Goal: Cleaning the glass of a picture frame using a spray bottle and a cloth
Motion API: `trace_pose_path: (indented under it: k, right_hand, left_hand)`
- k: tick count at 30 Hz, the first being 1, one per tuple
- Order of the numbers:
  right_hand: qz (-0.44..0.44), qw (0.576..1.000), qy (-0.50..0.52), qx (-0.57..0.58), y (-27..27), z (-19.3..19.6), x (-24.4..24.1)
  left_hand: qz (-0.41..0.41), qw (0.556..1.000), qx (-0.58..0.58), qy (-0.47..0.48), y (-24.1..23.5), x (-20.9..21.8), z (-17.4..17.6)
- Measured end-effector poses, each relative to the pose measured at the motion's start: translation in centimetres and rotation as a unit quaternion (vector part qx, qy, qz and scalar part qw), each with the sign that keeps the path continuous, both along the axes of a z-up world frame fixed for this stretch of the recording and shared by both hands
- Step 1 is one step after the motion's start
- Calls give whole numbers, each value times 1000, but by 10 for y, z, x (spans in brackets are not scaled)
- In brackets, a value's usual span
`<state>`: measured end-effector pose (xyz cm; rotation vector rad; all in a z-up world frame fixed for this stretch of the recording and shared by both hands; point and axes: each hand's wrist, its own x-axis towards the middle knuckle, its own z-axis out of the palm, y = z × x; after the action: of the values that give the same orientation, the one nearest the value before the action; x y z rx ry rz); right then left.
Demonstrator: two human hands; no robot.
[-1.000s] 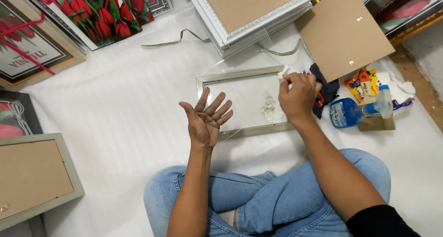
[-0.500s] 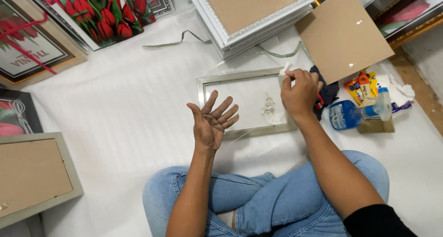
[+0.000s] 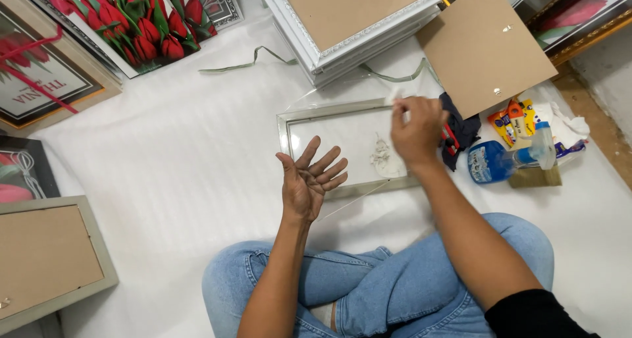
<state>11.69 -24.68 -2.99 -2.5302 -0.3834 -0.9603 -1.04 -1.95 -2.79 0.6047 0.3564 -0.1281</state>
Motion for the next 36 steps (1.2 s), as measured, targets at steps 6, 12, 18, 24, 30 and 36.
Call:
trace_pose_path:
  k: [6,12,18,24,30,36]
  right_hand:
    - [120,991,4,52,45,36,-48]
    - [214,977,2,4,97,20,-88]
    - [-89,995,51,5,-24,-1,9]
    - [39,998,51,29,45,37,-47]
    - [231,972,21,37,106,36,-102]
    - [-6,999,20,31,13,-1,-31]
  left_hand:
    - [-29,1000,0,-10,-16,-1,-3]
    - [0,1000,9,21,-20,-1,-45]
    - [-62,998,-12,-2,2,1,-19]
    - [-69,997,-20,-11,-5,0,-28]
    - [-23,997,75,16,-9,-2,-52]
    - [-10,996,69,49,-1,-36,40]
